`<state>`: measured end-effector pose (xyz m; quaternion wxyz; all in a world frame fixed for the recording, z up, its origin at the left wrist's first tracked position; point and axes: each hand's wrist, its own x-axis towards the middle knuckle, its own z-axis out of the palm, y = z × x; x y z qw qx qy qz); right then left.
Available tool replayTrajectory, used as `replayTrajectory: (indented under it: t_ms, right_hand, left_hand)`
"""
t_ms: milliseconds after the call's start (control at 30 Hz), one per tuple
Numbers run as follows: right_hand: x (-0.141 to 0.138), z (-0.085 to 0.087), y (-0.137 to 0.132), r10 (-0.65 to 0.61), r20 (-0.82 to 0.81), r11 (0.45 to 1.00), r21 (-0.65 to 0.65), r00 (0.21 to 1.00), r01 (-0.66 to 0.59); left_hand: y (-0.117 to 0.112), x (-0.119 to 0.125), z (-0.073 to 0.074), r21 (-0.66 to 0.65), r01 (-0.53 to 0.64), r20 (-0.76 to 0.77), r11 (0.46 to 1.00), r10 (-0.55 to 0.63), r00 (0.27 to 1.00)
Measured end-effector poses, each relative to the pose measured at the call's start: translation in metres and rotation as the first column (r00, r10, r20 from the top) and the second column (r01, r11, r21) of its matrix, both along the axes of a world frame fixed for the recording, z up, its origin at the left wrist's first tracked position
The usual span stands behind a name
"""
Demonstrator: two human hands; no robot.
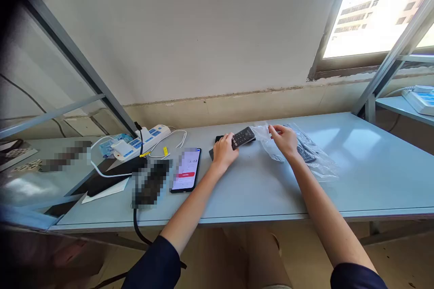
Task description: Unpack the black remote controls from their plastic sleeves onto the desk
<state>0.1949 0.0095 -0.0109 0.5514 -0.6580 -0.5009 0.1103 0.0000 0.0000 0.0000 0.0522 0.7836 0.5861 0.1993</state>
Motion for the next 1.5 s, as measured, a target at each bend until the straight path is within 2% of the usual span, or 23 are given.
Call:
replayTrajectory:
  t_ms: [67, 167, 267, 367, 533, 700, 833, 967, 1133, 1233, 1367, 1500]
  right_hand:
    - [-0.004, 0.000, 0.000, 0.014, -0.028, 1.000, -0.001, 1.000, -0.014]
    - [-0.010, 0.005, -0.001, 0.119, -0.248, 0.993, 0.011, 0.961, -0.120]
    - [-0.012, 0.009, -0.003, 0.150, -0.395, 0.986, -0.006, 0.906, -0.165]
    - [-0.009, 0.010, -0.003, 0.144, -0.400, 0.981, -0.064, 0.905, -0.184]
    - [-0.007, 0.008, -0.002, 0.086, -0.383, 0.984, -0.115, 0.920, -0.139]
    - [-0.011, 0.013, -0.005, 0.083, -0.370, 0.966, -0.198, 0.925, -0.165]
    - [-0.013, 0.016, -0.007, 0.068, -0.407, 0.964, -0.209, 0.911, -0.165]
    - [-0.013, 0.019, -0.006, 0.114, -0.504, 0.946, -0.209, 0.856, -0.249]
    - [-0.013, 0.021, -0.008, 0.239, -0.568, 0.873, -0.230, 0.788, -0.431]
    - [-0.010, 0.019, -0.007, 0.294, -0.575, 0.837, -0.231, 0.764, -0.496]
    - [-0.005, 0.013, -0.004, 0.364, -0.519, 0.816, -0.222, 0.774, -0.533]
    - [-0.007, 0.012, -0.006, 0.350, -0.499, 0.836, -0.216, 0.793, -0.505]
  left_hand:
    - [0.000, 0.000, 0.000, -0.009, -0.001, 0.017, 1.000, 0.001, 1.000]
    - [0.000, 0.000, 0.000, -0.015, 0.009, 0.027, 1.000, -0.009, 1.000]
    - [0.001, -0.001, 0.000, -0.021, 0.003, 0.013, 1.000, -0.003, 1.000]
    - [0.003, -0.003, 0.000, -0.023, -0.003, 0.004, 1.000, 0.003, 1.000]
    - [0.004, -0.004, 0.002, -0.012, -0.013, 0.019, 1.000, 0.014, 1.000]
    - [0.003, -0.003, 0.003, 0.002, 0.008, 0.028, 1.000, -0.008, 1.000]
    - [0.002, -0.001, 0.005, 0.007, 0.016, 0.040, 1.000, -0.016, 0.999]
    - [0.003, -0.001, 0.005, 0.017, 0.032, 0.054, 0.999, -0.033, 0.998]
    - [0.003, -0.002, 0.005, 0.023, 0.033, 0.070, 0.999, -0.034, 0.997]
    - [0.003, -0.002, 0.005, 0.019, 0.028, 0.076, 0.999, -0.030, 0.997]
    - [0.004, -0.003, 0.005, 0.028, 0.051, 0.065, 0.998, -0.052, 0.997]
    - [0.004, -0.002, 0.005, 0.040, 0.079, 0.043, 0.996, -0.081, 0.996]
